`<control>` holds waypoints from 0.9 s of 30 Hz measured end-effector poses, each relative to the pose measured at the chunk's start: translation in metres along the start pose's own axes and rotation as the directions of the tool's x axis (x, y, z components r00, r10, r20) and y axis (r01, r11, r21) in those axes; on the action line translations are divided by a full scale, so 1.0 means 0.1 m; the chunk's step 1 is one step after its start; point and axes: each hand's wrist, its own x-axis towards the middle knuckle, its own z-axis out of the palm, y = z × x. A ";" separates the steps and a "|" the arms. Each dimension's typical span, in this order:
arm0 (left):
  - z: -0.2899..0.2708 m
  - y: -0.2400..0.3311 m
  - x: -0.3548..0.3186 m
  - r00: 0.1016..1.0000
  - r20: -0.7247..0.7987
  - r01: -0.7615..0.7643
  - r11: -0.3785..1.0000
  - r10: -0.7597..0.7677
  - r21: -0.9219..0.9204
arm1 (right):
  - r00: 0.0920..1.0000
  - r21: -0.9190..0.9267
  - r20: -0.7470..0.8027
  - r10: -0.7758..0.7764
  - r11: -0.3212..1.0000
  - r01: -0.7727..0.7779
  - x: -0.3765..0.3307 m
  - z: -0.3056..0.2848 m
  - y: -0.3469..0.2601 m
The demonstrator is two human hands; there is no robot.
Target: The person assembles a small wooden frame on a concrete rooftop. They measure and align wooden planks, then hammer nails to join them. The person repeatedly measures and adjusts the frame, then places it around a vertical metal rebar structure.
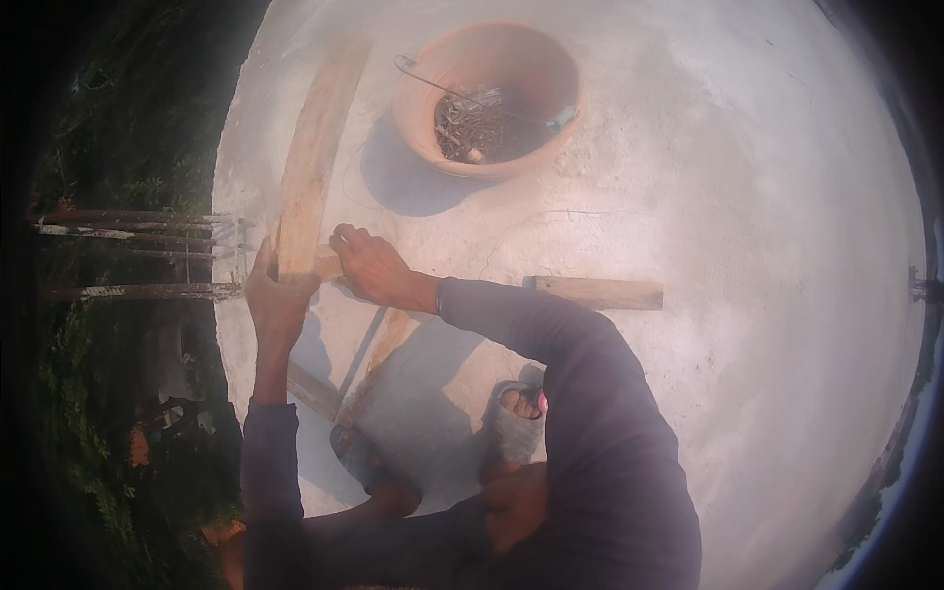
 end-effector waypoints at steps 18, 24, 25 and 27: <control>0.31 0.06 -0.09 0.982 -0.086 -0.130 0.935 0.167 0.329 | 0.996 -0.402 0.074 0.050 0.915 -0.016 0.92 -2.96 1.64; 0.32 0.10 -0.13 0.982 -0.087 -0.140 0.950 0.170 0.281 | 0.953 -0.393 0.099 0.287 0.891 -0.227 1.08 -2.05 2.20; 0.32 0.11 -0.13 0.978 -0.084 -0.161 0.950 0.190 0.268 | 0.946 -0.424 0.082 0.315 0.870 -0.253 1.09 -1.97 2.23; 0.31 0.12 -0.15 0.988 -0.060 -0.123 0.952 0.145 0.282 | 0.952 -0.407 0.099 0.289 0.885 -0.226 1.09 -1.88 2.26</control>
